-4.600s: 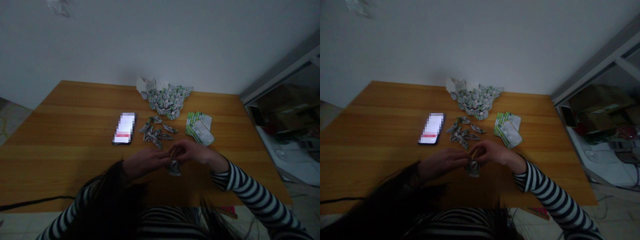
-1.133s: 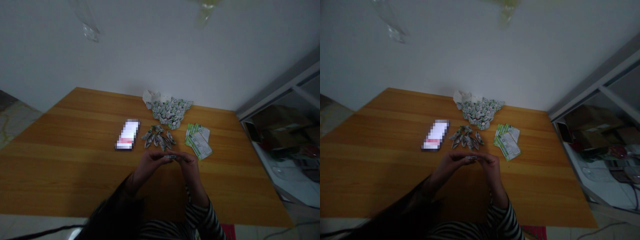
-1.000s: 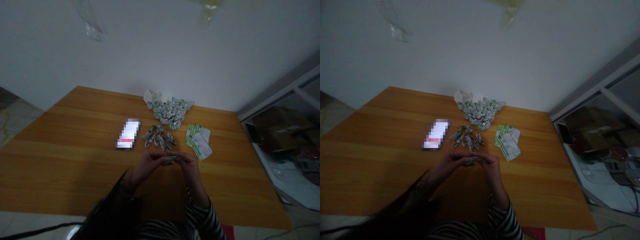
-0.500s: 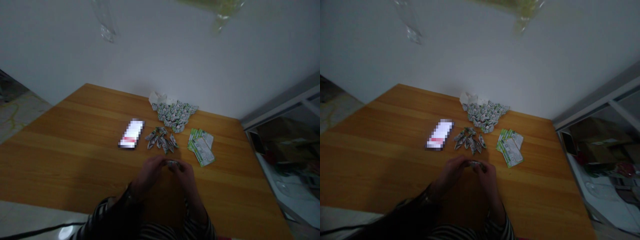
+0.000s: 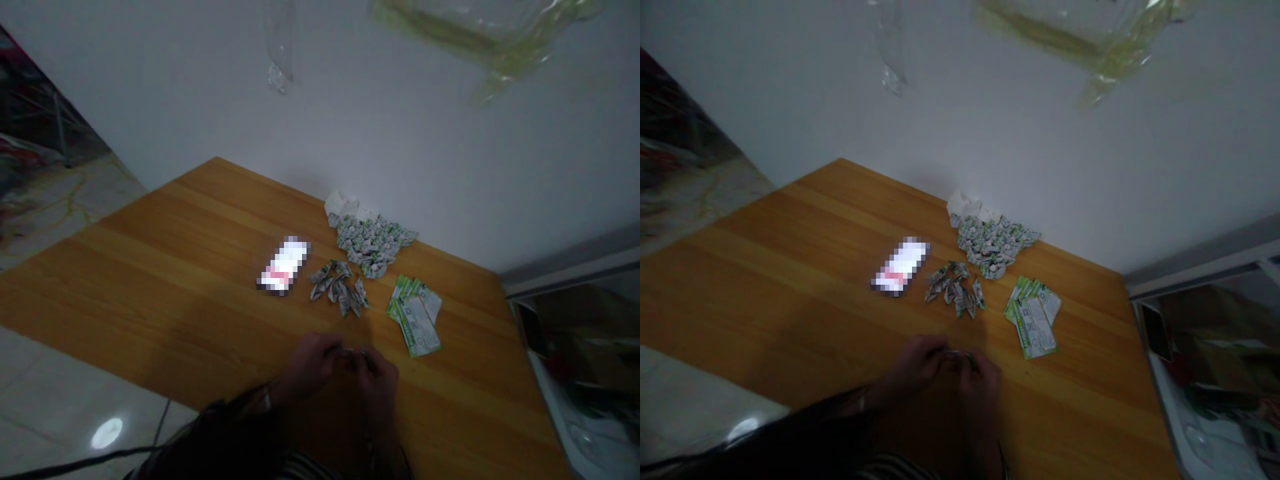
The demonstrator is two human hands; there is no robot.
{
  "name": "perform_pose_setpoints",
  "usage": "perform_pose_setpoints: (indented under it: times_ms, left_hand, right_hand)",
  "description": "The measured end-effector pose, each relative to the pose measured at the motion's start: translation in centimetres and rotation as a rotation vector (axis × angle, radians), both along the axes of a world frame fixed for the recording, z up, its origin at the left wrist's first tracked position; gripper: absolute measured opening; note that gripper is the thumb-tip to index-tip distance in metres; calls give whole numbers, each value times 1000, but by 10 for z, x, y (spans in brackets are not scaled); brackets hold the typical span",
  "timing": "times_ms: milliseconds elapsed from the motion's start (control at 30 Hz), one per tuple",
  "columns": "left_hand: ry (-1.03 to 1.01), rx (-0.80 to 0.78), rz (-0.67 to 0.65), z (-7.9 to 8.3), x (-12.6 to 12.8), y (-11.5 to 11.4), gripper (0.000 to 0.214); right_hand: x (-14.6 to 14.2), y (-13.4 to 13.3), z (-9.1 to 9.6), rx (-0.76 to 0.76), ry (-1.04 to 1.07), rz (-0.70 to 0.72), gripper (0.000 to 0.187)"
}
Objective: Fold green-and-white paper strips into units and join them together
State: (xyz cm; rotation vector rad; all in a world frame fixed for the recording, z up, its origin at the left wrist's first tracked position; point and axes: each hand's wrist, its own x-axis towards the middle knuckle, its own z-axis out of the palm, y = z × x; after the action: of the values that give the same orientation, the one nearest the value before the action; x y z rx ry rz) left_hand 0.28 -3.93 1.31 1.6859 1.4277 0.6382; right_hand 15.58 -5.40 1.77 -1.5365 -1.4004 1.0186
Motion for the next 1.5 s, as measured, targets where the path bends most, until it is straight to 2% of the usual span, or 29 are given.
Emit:
perform_pose_setpoints:
  times_ms: [67, 200, 233, 367, 433, 500, 633, 867, 1000, 1133, 1267, 1400, 1500]
  left_hand:
    - [-53, -20, 21, -1, 0, -2, 21]
    - [-143, 7, -118, 4, -9, 8, 28]
    - [-123, 50, -110, 6, -14, 14, 30]
    - [89, 315, 163, 15, -36, 50, 31]
    - [248, 382, 211, 18, -46, 68, 31]
    - [369, 394, 190, 18, -51, 81, 24]
    - [451, 394, 117, 9, -53, 91, 21]
    - [388, 341, 149, -13, -58, 94, 22]
    - [345, 343, 162, -15, -61, 99, 22]
    - [323, 291, 188, -17, -63, 102, 23]
    - [260, 342, 150, -24, -68, 101, 22]
    - [235, 392, 149, -31, -68, 103, 23]
    - [246, 387, 193, -31, -64, 106, 14]
  right_hand:
    - [-2, 3, 0, -43, 114, -40, 19]
    - [2, 8, -3, -91, 272, -175, 21]
    - [6, 9, -4, -91, 283, -212, 24]
    - [25, 11, -8, -98, 272, -354, 61]
    - [32, 10, -10, -92, 253, -394, 72]
    - [36, 9, -12, -96, 238, -404, 77]
    - [38, 8, -15, -108, 267, -384, 75]
    - [45, 14, -28, -131, 415, -351, 71]
    - [48, 19, -33, -124, 463, -291, 67]
    - [51, 20, -36, -145, 383, -282, 60]
    - [55, 19, -41, -158, 390, -236, 61]
    - [55, 19, -38, -114, 460, -106, 59]
    - [53, 20, -32, -121, 479, -94, 57]
